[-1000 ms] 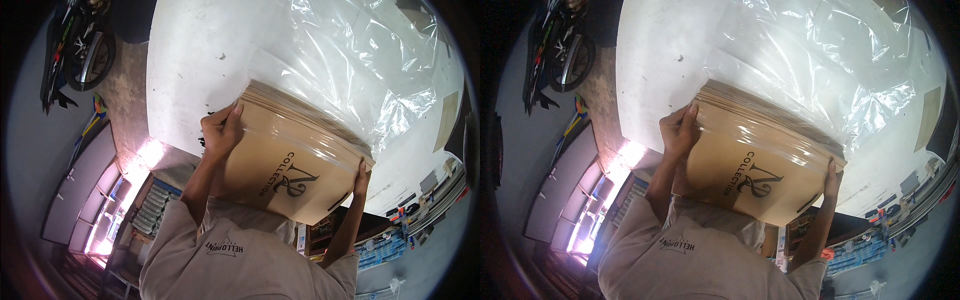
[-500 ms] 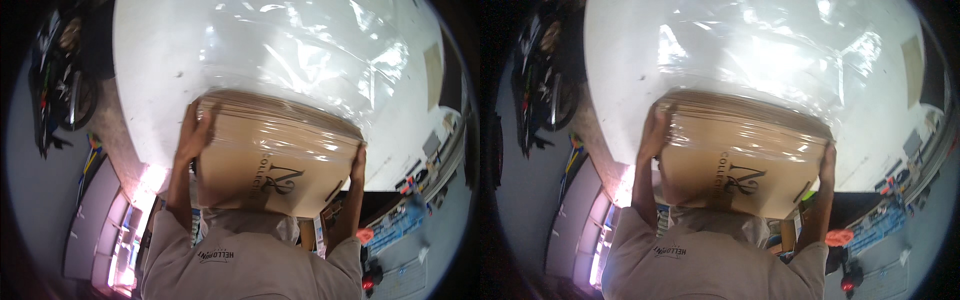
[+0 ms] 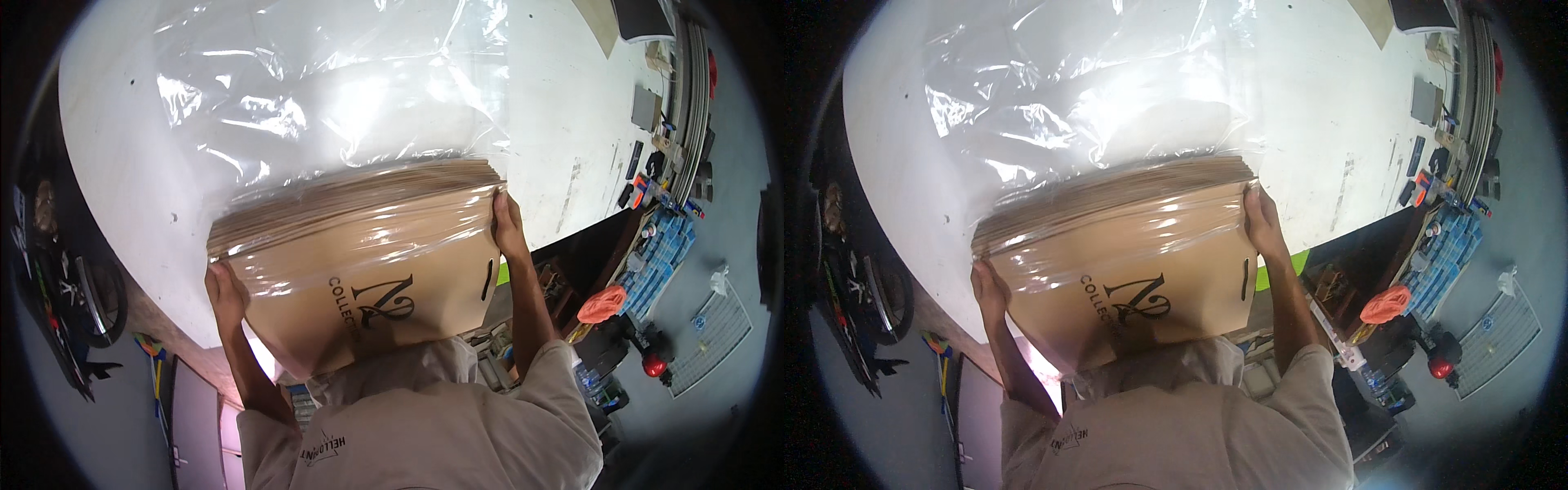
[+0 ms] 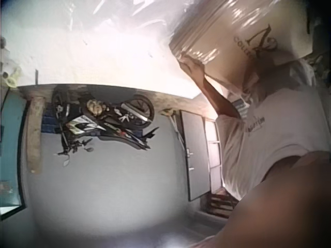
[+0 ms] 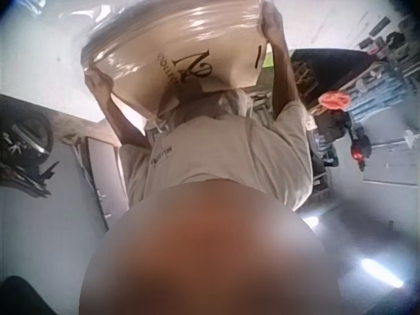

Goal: The person stacks flat cardboard pieces on a white table, aligns them, and then wraps the stack in a clear plastic bag. The person adjusts the plastic and smooths it over the stack.

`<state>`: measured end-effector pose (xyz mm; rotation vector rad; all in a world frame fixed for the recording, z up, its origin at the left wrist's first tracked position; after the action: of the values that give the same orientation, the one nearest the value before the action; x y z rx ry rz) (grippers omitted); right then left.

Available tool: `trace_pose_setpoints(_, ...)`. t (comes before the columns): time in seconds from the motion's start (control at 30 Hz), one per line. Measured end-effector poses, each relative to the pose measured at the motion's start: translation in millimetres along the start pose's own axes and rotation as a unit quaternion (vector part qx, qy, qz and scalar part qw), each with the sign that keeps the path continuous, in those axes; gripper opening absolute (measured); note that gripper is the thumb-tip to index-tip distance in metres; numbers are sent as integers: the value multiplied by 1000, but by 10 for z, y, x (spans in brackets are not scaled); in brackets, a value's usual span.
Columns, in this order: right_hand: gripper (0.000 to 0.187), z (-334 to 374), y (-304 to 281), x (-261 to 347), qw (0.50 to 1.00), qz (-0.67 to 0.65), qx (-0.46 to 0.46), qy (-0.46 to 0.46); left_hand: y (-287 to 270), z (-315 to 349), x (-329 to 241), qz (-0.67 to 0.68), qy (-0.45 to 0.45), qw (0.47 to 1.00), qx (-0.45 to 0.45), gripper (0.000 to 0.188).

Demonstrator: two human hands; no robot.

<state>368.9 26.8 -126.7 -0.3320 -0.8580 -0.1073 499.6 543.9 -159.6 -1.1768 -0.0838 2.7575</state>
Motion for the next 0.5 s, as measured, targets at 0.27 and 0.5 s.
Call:
trace_pose_setpoints(0.27, 44, -66, 1, 142, 992, 111, -55, 0, 180, -24, -259, -74, 87, 993, 4, 48)
trace_pose_setpoints(0.5, 44, -34, -60, 279, 982, 176, -57, -30, 188, -22, -306, -87, 96, 991, 15, 47)
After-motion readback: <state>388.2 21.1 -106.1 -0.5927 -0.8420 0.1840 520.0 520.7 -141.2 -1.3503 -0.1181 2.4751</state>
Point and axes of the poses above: each hand's wrist, its own z-axis away from the middle knuckle, its own y-axis out of the palm, x = y × z, the point moved 6 cm from there along -z, towards the middle knuckle, and after that the axes turned 6 degrees about z, right-handed, at the moved point
